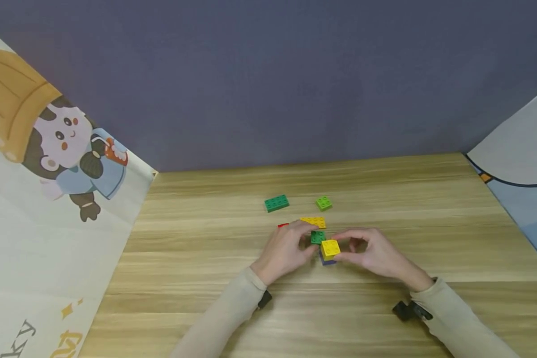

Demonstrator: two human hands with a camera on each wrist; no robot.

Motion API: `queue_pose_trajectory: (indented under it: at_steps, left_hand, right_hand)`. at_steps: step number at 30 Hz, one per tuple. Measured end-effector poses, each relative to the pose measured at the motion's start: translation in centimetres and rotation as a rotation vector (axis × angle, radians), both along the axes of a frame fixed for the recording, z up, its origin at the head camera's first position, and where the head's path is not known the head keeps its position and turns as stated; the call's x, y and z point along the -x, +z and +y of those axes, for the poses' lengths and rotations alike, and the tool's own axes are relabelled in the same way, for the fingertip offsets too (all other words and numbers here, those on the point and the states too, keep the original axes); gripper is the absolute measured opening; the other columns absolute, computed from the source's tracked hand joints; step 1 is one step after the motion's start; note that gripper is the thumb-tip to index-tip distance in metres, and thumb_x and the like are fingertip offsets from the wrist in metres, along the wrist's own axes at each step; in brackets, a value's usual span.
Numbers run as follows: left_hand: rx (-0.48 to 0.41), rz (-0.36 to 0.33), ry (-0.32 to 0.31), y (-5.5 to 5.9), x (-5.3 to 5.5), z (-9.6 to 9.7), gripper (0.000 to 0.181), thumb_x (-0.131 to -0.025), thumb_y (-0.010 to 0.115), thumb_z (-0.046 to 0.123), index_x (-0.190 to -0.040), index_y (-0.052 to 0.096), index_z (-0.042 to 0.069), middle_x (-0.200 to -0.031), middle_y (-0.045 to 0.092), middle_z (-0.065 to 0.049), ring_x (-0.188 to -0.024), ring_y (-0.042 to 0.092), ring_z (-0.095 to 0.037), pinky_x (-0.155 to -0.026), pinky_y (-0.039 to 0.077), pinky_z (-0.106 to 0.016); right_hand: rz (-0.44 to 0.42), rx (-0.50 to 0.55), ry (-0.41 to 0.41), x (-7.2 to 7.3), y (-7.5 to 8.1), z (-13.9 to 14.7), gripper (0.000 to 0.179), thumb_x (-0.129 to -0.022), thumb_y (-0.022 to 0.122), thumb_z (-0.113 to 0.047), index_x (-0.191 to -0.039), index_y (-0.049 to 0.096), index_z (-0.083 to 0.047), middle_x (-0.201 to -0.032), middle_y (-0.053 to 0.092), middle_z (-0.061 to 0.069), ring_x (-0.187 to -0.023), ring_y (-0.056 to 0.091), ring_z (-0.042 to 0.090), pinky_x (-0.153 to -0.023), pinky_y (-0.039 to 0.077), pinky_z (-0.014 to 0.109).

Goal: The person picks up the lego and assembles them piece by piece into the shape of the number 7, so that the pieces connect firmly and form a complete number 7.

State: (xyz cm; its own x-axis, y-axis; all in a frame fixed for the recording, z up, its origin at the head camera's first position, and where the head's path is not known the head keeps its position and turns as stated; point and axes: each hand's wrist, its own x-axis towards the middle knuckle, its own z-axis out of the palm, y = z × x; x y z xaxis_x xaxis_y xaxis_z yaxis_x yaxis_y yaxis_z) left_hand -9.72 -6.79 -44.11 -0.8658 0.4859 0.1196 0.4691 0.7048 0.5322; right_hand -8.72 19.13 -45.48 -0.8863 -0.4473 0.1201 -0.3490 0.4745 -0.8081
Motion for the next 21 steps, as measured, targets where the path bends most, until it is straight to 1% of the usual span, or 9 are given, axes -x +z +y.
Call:
queue_pose_trajectory:
  at_steps: [3,7,18,21]
  left_hand:
    - [0.028,-0.009,0.011,-0.12,0.25,0.10,0.043,-0.094,0.082,0.029,-0.135,0.073,0.017,-0.133,0.075,0.000,-0.108,0.073,-0.013,-0.085,0.058,-0.023]
    - [0.053,-0.041,0.023,-0.38,0.48,0.10,0.044,-0.095,0.081,0.031,-0.136,0.073,0.018,-0.135,0.074,-0.001,-0.116,0.073,-0.015,-0.092,0.060,-0.028]
    - [0.060,-0.077,0.032,-0.35,0.82,0.38,0.040,-0.096,0.080,0.029,-0.135,0.074,0.019,-0.133,0.075,-0.002,-0.112,0.073,-0.014,-0.089,0.060,-0.028]
    - [0.053,-0.091,0.040,-0.36,0.85,0.42,0.038,-0.097,0.081,0.028,-0.133,0.075,0.019,-0.133,0.075,-0.002,-0.112,0.073,-0.014,-0.090,0.060,-0.029]
  right_hand:
    - [-0.014,0.003,-0.010,-0.08,-0.05,-0.06,0.036,-0.085,0.091,-0.023,-0.119,0.081,-0.016,-0.097,0.076,-0.005,-0.075,0.059,0.005,-0.066,0.053,0.023]
    - [-0.033,0.007,-0.019,-0.14,-0.13,-0.15,0.036,-0.086,0.091,-0.024,-0.120,0.081,-0.017,-0.095,0.074,-0.006,-0.075,0.059,0.005,-0.066,0.053,0.023]
    - [-0.059,0.006,-0.031,-0.02,-0.20,-0.09,0.037,-0.085,0.092,-0.022,-0.120,0.081,-0.016,-0.100,0.076,-0.004,-0.077,0.060,0.006,-0.069,0.055,0.023]
    - [-0.070,0.005,-0.033,0.00,-0.26,-0.06,0.037,-0.085,0.092,-0.023,-0.120,0.081,-0.016,-0.097,0.076,-0.004,-0.077,0.060,0.006,-0.069,0.055,0.024]
